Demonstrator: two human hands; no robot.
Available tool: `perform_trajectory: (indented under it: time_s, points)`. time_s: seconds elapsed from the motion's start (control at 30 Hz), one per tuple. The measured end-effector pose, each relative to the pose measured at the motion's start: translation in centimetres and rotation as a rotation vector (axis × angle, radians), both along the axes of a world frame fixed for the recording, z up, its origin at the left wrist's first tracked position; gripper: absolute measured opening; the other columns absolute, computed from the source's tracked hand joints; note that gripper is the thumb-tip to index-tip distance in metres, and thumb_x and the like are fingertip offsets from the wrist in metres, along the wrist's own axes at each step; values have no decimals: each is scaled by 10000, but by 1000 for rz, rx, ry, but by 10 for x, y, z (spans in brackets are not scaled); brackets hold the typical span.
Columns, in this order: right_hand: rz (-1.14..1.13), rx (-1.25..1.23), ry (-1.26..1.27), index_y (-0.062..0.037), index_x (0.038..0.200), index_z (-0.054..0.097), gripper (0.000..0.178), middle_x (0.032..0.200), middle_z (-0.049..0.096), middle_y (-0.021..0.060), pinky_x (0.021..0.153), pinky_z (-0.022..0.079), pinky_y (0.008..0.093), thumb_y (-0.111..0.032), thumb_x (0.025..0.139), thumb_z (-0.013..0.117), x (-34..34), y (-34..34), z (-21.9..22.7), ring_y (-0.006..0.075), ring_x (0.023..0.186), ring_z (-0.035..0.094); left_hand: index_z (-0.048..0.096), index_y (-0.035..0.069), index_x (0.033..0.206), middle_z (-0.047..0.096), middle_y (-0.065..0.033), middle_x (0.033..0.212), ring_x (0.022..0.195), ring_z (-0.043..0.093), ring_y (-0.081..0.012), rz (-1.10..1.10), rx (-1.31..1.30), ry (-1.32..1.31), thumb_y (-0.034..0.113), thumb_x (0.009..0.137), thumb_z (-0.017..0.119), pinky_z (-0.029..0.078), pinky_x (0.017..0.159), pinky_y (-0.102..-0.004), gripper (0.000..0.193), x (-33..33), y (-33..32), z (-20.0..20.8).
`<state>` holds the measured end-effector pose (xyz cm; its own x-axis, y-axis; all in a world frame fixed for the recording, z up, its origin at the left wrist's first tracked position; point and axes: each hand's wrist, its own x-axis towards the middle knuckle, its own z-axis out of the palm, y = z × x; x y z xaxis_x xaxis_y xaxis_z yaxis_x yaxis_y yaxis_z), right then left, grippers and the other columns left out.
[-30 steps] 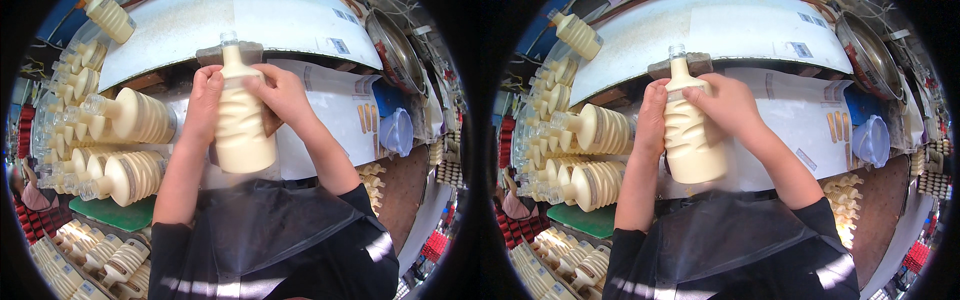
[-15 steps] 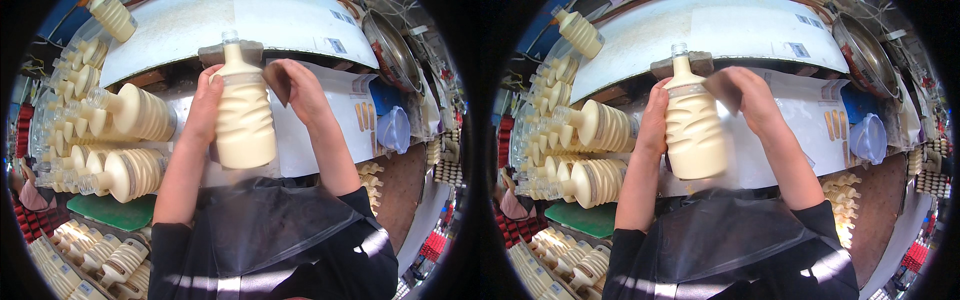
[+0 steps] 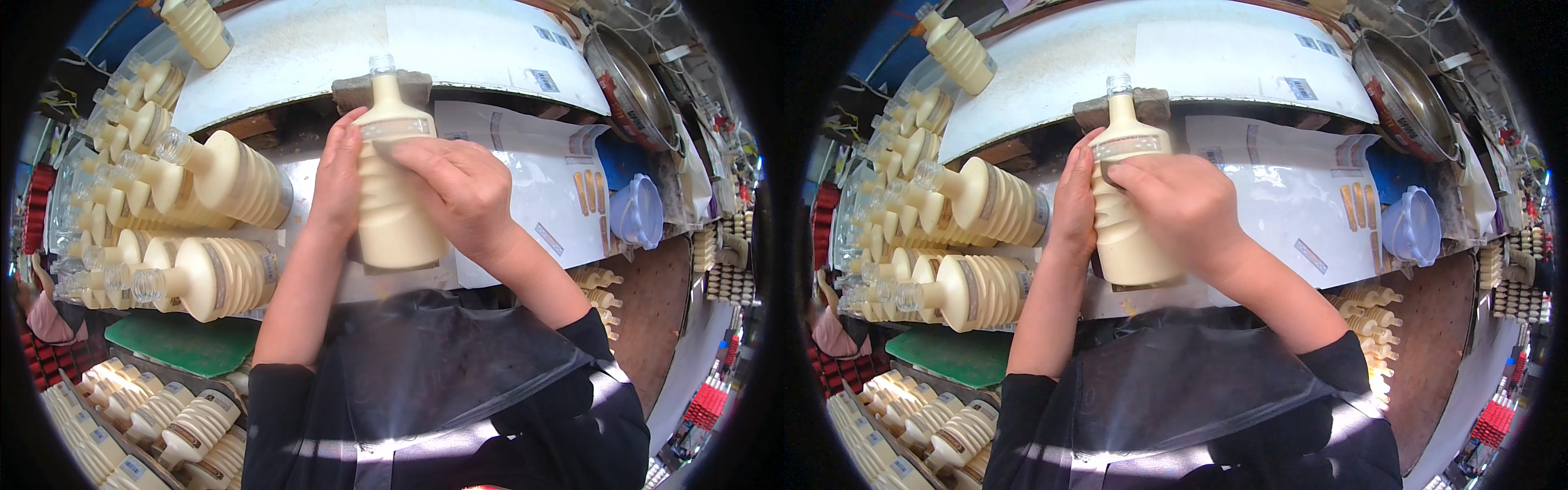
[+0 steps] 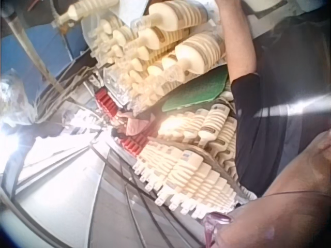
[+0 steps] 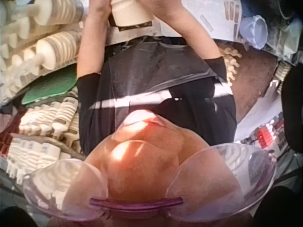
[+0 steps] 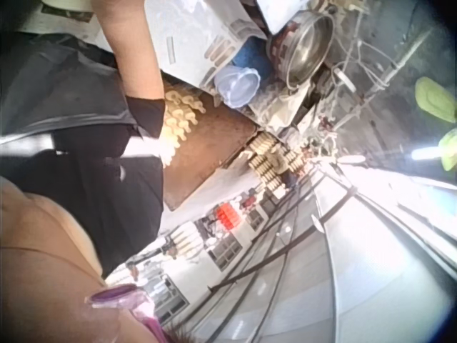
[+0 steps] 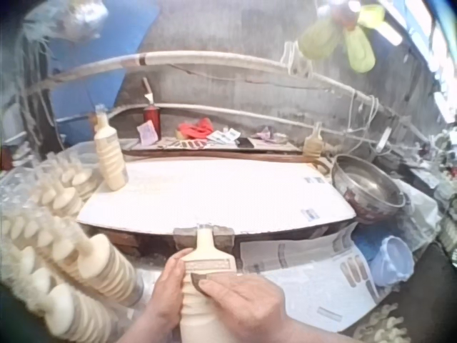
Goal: The person repeatedly picks up cream-colored ribbed plastic bottles, applies rectangular labels to their sides, smooths them with fingers, and places them back on a nearby surface. The process is repeated for multiple bottles in a consistent sequence.
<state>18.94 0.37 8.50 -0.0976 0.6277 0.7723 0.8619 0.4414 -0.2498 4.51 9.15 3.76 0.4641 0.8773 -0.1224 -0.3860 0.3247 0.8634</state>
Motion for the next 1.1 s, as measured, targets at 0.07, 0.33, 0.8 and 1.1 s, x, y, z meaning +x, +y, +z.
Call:
perform_trajectory:
  time_s: [0.07, 0.33, 0.8, 1.1]
  points:
    - [-61, 45, -71, -57, 988, 747, 257, 992, 755, 97, 719, 563, 365, -32, 733, 720, -7, 8, 7, 272, 842, 733, 479, 44, 1457, 612, -108, 1350, 1217, 608, -187, 36, -4, 6, 256, 1133, 371, 487, 1063, -346, 402, 0, -2, 0]
    - [7, -93, -124, -40, 920, 666, 177, 796, 685, 105, 685, 554, 394, -74, 746, 677, -33, 31, 18, 280, 761, 703, 341, 55, 1565, 450, -141, 1528, 1370, 483, -248, 168, 157, 197, 244, 1090, 468, 401, 1142, -382, 527, -9, -28, 4]
    - [-175, -476, 1087, -30, 1203, 703, 280, 1101, 749, 84, 858, 555, 319, -168, 970, 634, 87, 5, -48, 184, 1000, 705, 203, 51, 1628, 319, -261, 1591, 1459, 376, -387, 55, 584, 654, 225, 826, 727, 326, 1199, -460, 973, -20, -65, -1]
    - [-674, -296, 15, -97, 1129, 754, 330, 1173, 729, 139, 929, 554, 431, -114, 858, 567, 205, 3, -15, 357, 1029, 698, 167, 48, 1624, 395, -227, 1522, 1382, 457, -334, 74, 429, 548, 133, 788, 731, 387, 1162, -437, 1012, -18, -78, 4]
